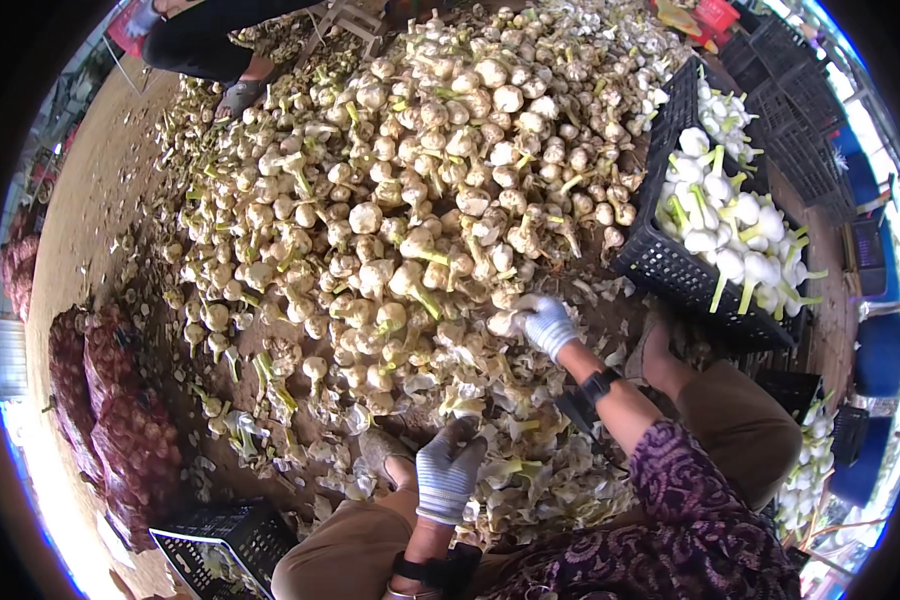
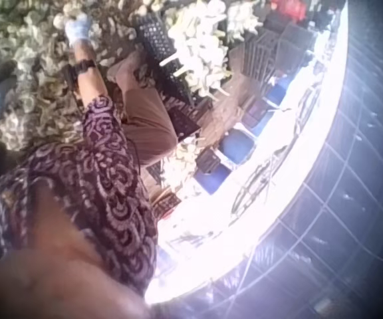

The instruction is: The person peels garlic bulbs by hand, removes the stalks, and places the cleaned garlic into a black plastic crate. They reach into a large pile to retrieve more garlic bulbs one at a time, repeating the peeling and sorting process.

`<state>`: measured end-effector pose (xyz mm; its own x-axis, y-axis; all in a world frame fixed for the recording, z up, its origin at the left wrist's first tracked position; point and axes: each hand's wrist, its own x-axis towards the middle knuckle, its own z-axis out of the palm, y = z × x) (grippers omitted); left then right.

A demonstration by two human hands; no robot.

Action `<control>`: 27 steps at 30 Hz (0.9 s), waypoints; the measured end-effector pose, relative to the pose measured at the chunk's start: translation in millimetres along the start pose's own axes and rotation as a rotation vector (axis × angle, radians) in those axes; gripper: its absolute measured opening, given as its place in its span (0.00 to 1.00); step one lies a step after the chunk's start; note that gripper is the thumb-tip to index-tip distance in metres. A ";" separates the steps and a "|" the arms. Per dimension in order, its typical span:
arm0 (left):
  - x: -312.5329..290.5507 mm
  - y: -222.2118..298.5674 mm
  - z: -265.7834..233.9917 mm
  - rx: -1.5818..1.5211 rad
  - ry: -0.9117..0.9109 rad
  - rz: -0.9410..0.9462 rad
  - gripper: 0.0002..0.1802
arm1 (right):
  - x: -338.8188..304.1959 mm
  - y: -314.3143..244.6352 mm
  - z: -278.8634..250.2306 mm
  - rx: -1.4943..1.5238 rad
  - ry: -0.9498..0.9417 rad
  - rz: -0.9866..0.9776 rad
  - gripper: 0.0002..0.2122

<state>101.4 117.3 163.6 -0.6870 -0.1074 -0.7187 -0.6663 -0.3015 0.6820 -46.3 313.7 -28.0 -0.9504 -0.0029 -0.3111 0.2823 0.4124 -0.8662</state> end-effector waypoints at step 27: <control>-20.9 5.0 7.3 0.631 0.000 0.762 0.24 | -174.6 -133.8 -16.1 1.011 -0.292 0.152 0.16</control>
<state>110.4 124.9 183.0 -0.9963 -0.0634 -0.0577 -0.0787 0.4082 0.9095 79.7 273.7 148.5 -0.8656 -0.2892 -0.4089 0.5006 -0.5210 -0.6913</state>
